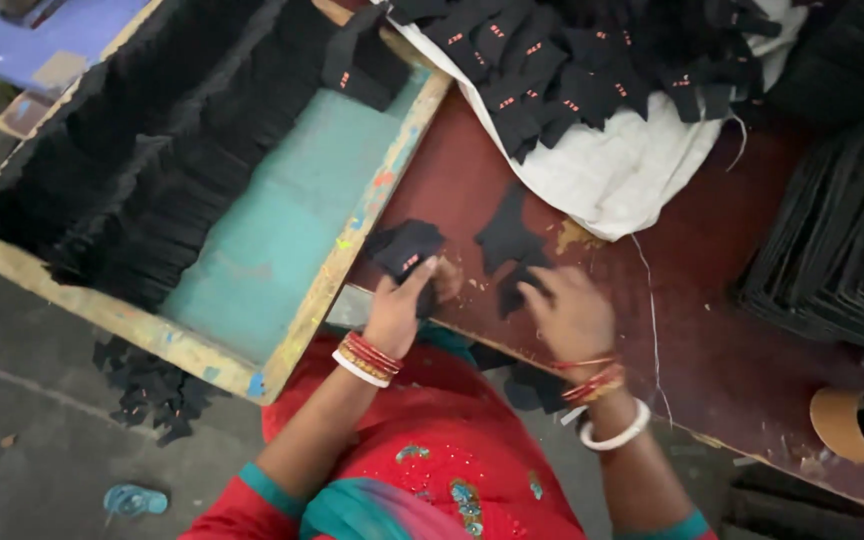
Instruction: Picking up individual printed fabric labels from a pile and stacking them into neat bundles on a workbench.
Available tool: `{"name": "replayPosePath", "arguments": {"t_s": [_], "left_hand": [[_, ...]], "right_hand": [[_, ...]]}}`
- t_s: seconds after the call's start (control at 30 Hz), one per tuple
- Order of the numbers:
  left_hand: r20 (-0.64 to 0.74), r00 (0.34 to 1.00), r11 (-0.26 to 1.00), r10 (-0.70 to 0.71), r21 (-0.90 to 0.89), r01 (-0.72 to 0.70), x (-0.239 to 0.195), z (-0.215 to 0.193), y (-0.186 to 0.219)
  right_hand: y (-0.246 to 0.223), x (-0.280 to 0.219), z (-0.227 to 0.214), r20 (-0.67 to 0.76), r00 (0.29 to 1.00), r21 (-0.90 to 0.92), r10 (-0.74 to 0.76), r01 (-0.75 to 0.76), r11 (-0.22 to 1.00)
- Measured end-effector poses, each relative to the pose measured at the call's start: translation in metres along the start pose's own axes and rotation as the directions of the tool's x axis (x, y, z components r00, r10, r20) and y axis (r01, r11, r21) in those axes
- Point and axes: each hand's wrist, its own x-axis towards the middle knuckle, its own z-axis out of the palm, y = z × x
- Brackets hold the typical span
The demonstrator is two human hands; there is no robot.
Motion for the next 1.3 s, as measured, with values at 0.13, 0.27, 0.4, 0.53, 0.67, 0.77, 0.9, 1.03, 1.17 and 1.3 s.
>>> {"name": "replayPosePath", "arguments": {"t_s": [0.13,0.27,0.4,0.53,0.67,0.77,0.9,1.03,1.17,1.3], "left_hand": [[0.068,0.998,1.0,0.016,-0.009,-0.016,0.014,-0.024,-0.014],[0.069,0.997,0.999,0.036,-0.024,-0.035,0.014,-0.015,-0.017],[0.134,0.988,0.997,0.082,-0.01,-0.082,0.011,-0.022,-0.022],[0.021,1.0,0.999,0.011,0.039,-0.012,0.004,-0.02,-0.019],[-0.064,0.998,0.996,0.0,0.091,0.006,-0.007,-0.004,-0.021],[-0.009,0.977,0.977,-0.212,-0.04,0.211,-0.006,0.01,-0.025],[-0.063,0.991,0.99,-0.122,-0.083,0.117,0.008,0.001,-0.023],[0.162,0.985,0.973,0.067,-0.231,-0.029,0.013,-0.025,-0.024],[-0.036,0.998,0.997,-0.042,-0.068,0.04,0.003,-0.024,-0.019],[-0.041,0.999,0.999,-0.022,-0.039,0.02,-0.003,-0.011,-0.015]], "right_hand": [[0.04,-0.018,0.0,-0.097,0.984,-0.321,0.147,-0.17,0.932],[0.055,0.002,0.006,0.08,0.919,-0.11,0.387,-0.378,0.919],[0.081,0.04,0.024,0.106,0.954,0.073,0.279,-0.287,0.955],[0.083,0.05,0.033,0.108,0.96,-0.188,0.257,-0.234,0.954],[0.034,0.037,0.025,-0.121,0.992,-0.267,-0.029,-0.004,0.964],[-0.022,0.029,0.021,-0.008,0.961,0.114,0.276,-0.273,0.955],[-0.016,0.061,0.021,0.206,0.977,0.162,-0.062,0.028,0.986],[0.087,0.125,0.054,0.223,0.925,-0.325,-0.308,0.369,0.871],[0.075,0.141,0.012,0.396,0.872,-0.317,-0.288,0.425,0.848],[0.042,0.121,-0.012,0.387,0.921,-0.331,-0.028,0.167,0.929]]}}
